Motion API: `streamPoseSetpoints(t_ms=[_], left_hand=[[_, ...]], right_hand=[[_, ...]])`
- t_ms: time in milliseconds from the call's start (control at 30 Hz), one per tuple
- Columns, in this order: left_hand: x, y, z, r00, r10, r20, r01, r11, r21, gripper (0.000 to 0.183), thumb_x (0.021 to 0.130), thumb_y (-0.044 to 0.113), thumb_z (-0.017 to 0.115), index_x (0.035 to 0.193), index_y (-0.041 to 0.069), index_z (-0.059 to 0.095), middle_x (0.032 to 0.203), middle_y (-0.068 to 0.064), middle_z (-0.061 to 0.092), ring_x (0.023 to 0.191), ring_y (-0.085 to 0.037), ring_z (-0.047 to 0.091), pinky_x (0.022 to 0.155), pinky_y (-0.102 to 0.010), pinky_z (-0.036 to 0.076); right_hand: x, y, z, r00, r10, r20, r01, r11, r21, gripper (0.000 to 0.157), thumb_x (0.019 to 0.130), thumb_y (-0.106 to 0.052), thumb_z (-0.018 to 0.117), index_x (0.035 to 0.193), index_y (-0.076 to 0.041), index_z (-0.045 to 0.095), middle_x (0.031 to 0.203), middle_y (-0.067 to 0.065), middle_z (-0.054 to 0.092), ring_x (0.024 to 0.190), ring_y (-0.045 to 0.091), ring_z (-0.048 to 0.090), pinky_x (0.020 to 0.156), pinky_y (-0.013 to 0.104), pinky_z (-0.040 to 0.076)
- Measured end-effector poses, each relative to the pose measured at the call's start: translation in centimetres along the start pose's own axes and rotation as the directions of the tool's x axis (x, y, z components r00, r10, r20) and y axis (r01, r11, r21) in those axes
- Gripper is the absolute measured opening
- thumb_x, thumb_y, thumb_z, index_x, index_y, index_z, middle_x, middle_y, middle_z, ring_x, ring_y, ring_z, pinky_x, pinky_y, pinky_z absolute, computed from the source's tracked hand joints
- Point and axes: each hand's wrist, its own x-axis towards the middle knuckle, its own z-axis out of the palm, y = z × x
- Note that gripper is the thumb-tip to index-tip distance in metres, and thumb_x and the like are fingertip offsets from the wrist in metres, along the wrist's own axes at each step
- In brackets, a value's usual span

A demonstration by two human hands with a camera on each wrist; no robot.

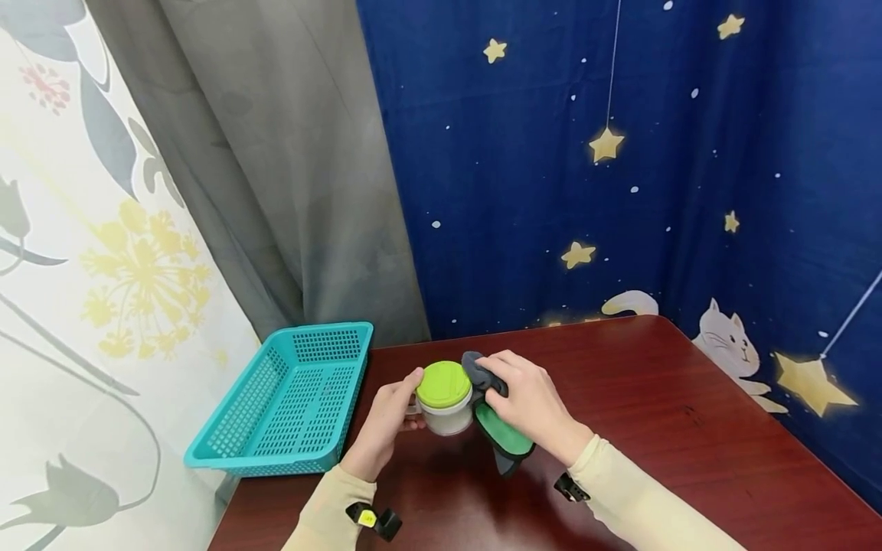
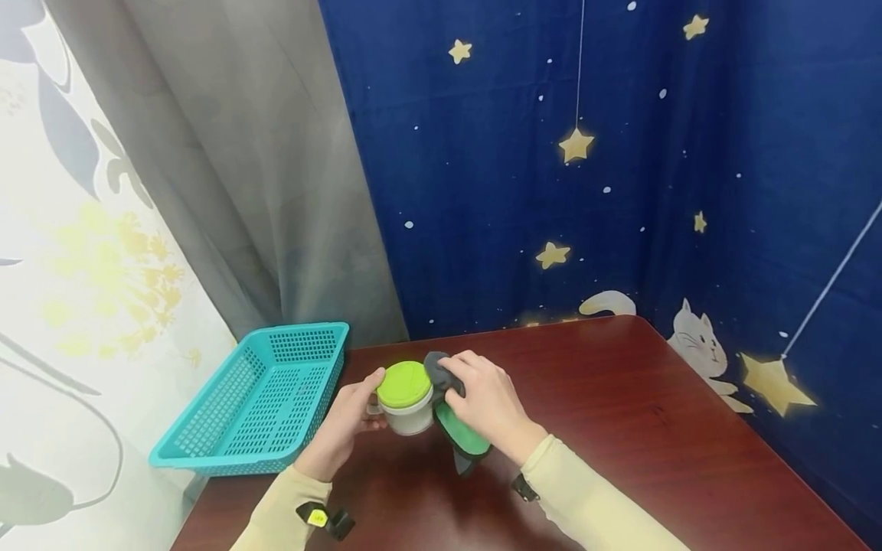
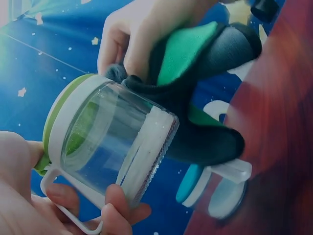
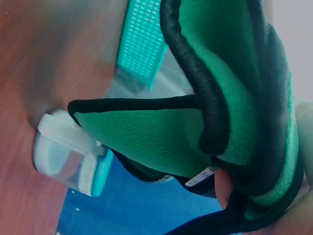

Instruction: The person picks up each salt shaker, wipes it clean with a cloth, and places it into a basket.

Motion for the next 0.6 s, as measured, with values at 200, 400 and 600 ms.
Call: streamPoseSetpoints(t_ms=[200, 400, 600], left_hand=[[-0.4, 0.5, 0.1, 1.0, 0.015, 0.01, -0.014, 1.0, -0.013, 0.063, 0.092, 0.066, 0.057, 0.098, 0.005, 0.073, 0.086, -0.012, 0.063, 0.065, -0.025, 0.062, 0.063, -0.034, 0.054], [-0.5, 0.4, 0.2, 1.0, 0.008, 0.027, -0.008, 1.0, -0.014, 0.062, 0.093, 0.065, 0.057, 0.098, 0.005, 0.072, 0.086, -0.011, 0.063, 0.065, -0.025, 0.061, 0.062, -0.032, 0.052], [-0.5, 0.2, 0.1, 1.0, 0.01, 0.026, -0.009, 0.999, -0.032, 0.058, 0.094, 0.061, 0.059, 0.097, 0.005, 0.071, 0.084, -0.011, 0.06, 0.064, -0.024, 0.06, 0.06, -0.031, 0.051]], right_hand=[[-1.6, 0.9, 1.9, 0.993, -0.021, 0.114, 0.029, 0.997, -0.07, 0.04, 0.078, -0.01, 0.078, 0.117, -0.015, 0.073, 0.107, -0.006, 0.066, 0.089, 0.01, 0.064, 0.074, 0.032, 0.056], [-2.4, 1.2, 2.5, 0.992, 0.011, 0.128, -0.003, 0.998, -0.056, 0.04, 0.077, -0.011, 0.076, 0.116, -0.017, 0.073, 0.105, -0.009, 0.066, 0.086, 0.006, 0.062, 0.073, 0.029, 0.055], [-2.5, 1.0, 2.3, 0.99, 0.038, 0.138, -0.034, 0.999, -0.037, 0.041, 0.078, -0.011, 0.074, 0.118, -0.018, 0.073, 0.105, -0.01, 0.065, 0.086, 0.004, 0.061, 0.073, 0.027, 0.054]])
